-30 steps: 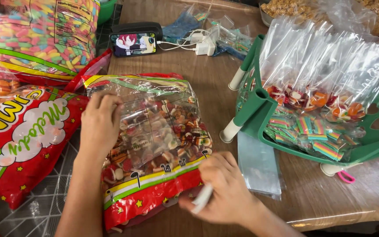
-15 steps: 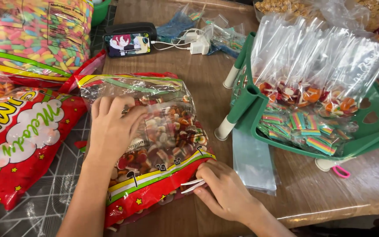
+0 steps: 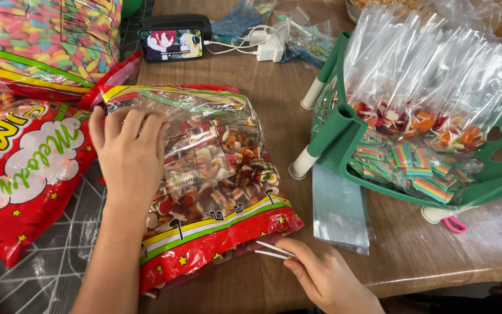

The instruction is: Package assorted candies from a large bag into smaller individual plastic bags and place them in a crate

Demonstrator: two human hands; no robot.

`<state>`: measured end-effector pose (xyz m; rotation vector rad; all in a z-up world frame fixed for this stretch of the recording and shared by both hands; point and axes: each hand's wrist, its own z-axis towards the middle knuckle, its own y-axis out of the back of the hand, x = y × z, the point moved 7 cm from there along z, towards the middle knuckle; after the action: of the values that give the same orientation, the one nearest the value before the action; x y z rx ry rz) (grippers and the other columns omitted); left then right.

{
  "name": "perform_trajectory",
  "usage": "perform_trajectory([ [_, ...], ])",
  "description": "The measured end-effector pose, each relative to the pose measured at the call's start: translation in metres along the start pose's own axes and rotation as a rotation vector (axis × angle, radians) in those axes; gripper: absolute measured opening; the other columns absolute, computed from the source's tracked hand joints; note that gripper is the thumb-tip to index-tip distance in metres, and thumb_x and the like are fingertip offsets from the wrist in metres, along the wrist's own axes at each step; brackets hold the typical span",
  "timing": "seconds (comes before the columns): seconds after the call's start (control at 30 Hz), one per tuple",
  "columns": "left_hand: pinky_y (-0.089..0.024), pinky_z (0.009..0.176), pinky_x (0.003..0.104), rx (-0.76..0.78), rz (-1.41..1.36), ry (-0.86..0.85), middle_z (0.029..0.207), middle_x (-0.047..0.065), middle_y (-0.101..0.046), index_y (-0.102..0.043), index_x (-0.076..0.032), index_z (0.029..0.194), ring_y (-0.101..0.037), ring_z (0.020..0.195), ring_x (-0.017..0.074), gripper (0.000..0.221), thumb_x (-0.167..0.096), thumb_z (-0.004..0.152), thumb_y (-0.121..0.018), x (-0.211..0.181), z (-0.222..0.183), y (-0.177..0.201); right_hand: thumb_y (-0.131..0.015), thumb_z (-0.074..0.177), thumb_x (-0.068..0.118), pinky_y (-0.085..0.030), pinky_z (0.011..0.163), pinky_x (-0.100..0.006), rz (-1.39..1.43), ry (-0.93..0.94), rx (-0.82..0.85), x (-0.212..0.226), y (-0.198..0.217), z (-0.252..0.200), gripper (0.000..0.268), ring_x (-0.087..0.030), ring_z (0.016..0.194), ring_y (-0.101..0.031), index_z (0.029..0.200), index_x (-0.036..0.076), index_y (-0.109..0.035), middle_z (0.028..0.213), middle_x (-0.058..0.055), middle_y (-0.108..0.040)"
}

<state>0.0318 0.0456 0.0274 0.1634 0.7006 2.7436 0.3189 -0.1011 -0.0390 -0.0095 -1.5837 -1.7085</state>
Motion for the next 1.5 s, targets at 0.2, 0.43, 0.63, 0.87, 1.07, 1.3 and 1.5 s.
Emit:
perform_trajectory([
  [0.2, -0.062, 0.087, 0.042, 0.288, -0.445, 0.072, 0.096, 0.011, -0.077, -0.068, -0.005, 0.106, -0.075, 0.088, 0.0252, 0.007, -0.003, 0.1, -0.071, -0.012, -0.002, -0.031, -0.054, 0.101, 0.02, -0.049, 0.065, -0.031, -0.012, -0.048, -0.176, 0.004, 0.017, 0.005, 0.02, -0.019, 0.07, -0.065, 0.113, 0.012, -0.068, 0.092, -0.002, -0.071],
  [0.43, -0.059, 0.102, 0.041, 0.169, -0.908, -0.131, 0.117, 0.016, -0.073, -0.073, 0.002, 0.11, -0.07, 0.109, 0.0281, 0.02, 0.001, 0.091, -0.079, -0.045, 0.009, -0.006, -0.061, 0.099, 0.016, -0.048, 0.063, -0.034, -0.226, 0.051, -0.243, 0.009, 0.008, 0.002, 0.023, -0.021, 0.067, -0.06, 0.119, 0.011, -0.071, 0.084, -0.002, -0.061],
  [0.63, -0.059, 0.1, 0.044, 0.105, -0.886, -0.282, 0.122, 0.017, -0.071, -0.076, 0.003, 0.105, -0.07, 0.11, 0.033, 0.011, 0.006, 0.094, -0.074, -0.059, 0.007, 0.004, -0.063, 0.099, 0.011, -0.046, 0.068, -0.038, -0.391, 0.267, -0.249, 0.038, -0.004, 0.011, 0.022, -0.021, 0.066, -0.052, 0.119, 0.005, -0.07, 0.084, -0.004, -0.052],
  [0.87, -0.058, 0.099, 0.047, 0.069, -0.902, -0.297, 0.126, 0.017, -0.069, -0.076, 0.001, 0.097, -0.07, 0.11, 0.0349, 0.004, -0.001, 0.094, -0.078, -0.064, 0.013, 0.012, -0.058, 0.097, 0.007, -0.041, 0.078, -0.036, -0.667, 0.409, -0.193, 0.052, 0.009, 0.031, 0.025, -0.017, 0.07, -0.055, 0.116, 0.015, -0.072, 0.088, 0.002, -0.055],
  [1.07, -0.055, 0.1, 0.046, 0.061, -0.889, -0.381, 0.125, 0.015, -0.068, -0.073, -0.002, 0.093, -0.068, 0.108, 0.0321, 0.007, -0.007, 0.096, -0.078, -0.078, 0.01, 0.012, -0.062, 0.096, 0.002, -0.043, 0.072, -0.038, -0.715, 0.539, -0.177, 0.054, 0.0, 0.04, 0.017, -0.02, 0.068, -0.052, 0.105, 0.015, -0.07, 0.084, 0.0, -0.056],
  [1.3, -0.055, 0.098, 0.044, 0.077, -0.79, -0.412, 0.127, 0.01, -0.066, -0.072, -0.007, 0.09, -0.067, 0.104, 0.0311, 0.009, -0.008, 0.097, -0.078, -0.081, 0.007, 0.011, -0.064, 0.097, 0.003, -0.041, 0.068, -0.038, -0.687, 0.538, -0.162, 0.049, -0.002, 0.041, 0.013, -0.021, 0.068, -0.05, 0.102, 0.014, -0.069, 0.082, 0.0, -0.055],
  [1.5, -0.057, 0.105, 0.047, 0.124, -0.815, -0.465, 0.127, 0.012, -0.07, -0.074, -0.006, 0.088, -0.068, 0.112, 0.0334, 0.01, -0.011, 0.092, -0.082, -0.093, 0.02, 0.008, -0.05, 0.097, -0.001, -0.035, 0.065, -0.037, -0.746, 0.491, -0.146, 0.058, 0.012, 0.048, 0.019, -0.023, 0.067, -0.05, 0.098, 0.011, -0.065, 0.08, -0.003, -0.048],
])
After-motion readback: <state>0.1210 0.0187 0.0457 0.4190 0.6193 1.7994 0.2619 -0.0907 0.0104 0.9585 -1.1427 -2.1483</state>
